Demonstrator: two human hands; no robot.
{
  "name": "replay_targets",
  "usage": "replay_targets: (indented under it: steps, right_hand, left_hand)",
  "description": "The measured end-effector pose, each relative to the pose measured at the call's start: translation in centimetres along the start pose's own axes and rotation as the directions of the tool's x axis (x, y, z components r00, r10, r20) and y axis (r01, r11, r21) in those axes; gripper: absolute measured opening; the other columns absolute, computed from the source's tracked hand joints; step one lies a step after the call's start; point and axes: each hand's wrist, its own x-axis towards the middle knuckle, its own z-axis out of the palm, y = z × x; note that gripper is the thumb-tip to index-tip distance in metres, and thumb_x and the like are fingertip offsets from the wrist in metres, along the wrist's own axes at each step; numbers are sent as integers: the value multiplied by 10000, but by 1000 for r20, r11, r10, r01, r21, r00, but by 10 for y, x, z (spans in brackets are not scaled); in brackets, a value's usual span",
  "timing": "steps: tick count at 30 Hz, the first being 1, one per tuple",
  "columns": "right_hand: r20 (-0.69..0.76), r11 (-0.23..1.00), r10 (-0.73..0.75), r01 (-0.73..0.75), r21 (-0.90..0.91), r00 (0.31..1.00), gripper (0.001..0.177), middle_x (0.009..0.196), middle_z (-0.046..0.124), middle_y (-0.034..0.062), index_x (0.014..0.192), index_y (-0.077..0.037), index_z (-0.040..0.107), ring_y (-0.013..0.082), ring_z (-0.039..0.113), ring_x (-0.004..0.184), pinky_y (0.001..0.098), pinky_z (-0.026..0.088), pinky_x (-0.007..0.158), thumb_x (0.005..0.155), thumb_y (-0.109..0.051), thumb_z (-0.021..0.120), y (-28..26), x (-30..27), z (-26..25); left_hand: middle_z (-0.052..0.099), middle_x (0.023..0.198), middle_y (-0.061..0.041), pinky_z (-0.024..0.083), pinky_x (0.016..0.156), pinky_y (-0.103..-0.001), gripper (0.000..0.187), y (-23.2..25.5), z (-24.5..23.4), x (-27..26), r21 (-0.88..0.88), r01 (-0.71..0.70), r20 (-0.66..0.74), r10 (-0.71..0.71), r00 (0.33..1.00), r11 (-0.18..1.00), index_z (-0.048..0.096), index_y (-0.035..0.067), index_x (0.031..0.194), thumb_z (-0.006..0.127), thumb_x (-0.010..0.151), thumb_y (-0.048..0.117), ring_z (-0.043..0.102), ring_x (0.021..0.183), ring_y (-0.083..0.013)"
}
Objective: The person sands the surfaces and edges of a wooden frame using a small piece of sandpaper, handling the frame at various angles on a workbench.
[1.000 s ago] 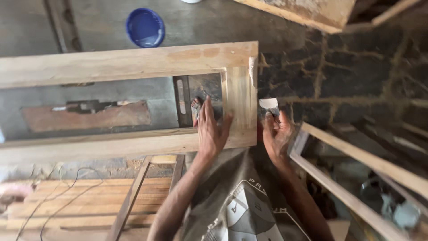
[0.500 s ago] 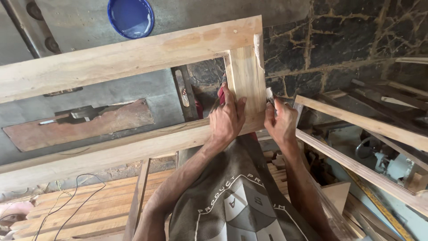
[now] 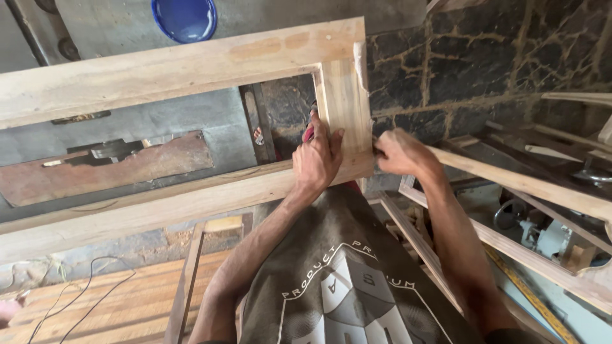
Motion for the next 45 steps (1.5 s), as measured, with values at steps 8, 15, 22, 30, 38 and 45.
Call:
replay_targets:
  steps: [8,15,22,30,38,45]
  right_hand:
    - [-513,-122,173,535,836,841,314,894,698,88,1207,12,642,163,630,713,305,506,633,901,-47,676,34,-52,33]
    - [-642,-914,-162,131,383,750,230,938,636,101,1249,9,627,170,560,788,299,485,730,1032,-66,613,20,3,83]
    - [-338,-847,119,273,455,934,392,931,629,48,1385,78,527,130,574,803,271,508,745,1029,-86,521,-10,24,86]
    - [-156,-443,509,413,796,846,430,968,735,-35,1252,11,650,50,618,764,214,486,652,960,-140,373,-52,12,63]
    - [-329,-311,570,568,762,753,372,916,658,26,1204,43,734,53,464,684,227,429,650,1018,-55,427,-55,18,80]
    - [-297,-270,567,514,815,768,305,996,740,69,1156,31,700,104,667,818,238,551,712,1025,-63,441,-52,26,69]
  left_hand:
    - [681,721,-285,540,572,-545,702,-1,-2,1,14,26,15,-26,1000,1000,459,-156,1412,583,997,397,688,612,-462]
    - [667,670,-278,531,579,-557,650,-3,7,-1,42,23,-38,-22,999,999,480,-115,1427,545,1026,392,681,619,-466]
    - [666,631,-259,525,534,-545,656,4,6,-3,85,65,-13,-64,998,994,453,-109,1450,508,1030,392,679,552,-438]
    - [664,628,-254,522,532,-527,643,1,15,-4,113,32,-79,-23,997,993,476,-116,1437,525,1039,386,681,554,-418]
    - [672,633,-244,524,533,-534,654,0,15,-3,98,44,-74,-37,997,994,478,-101,1438,512,1036,413,685,542,-411]
    - [676,640,-259,532,547,-551,656,0,11,-3,91,49,-54,-45,998,995,470,-88,1452,505,1032,415,685,555,-439]
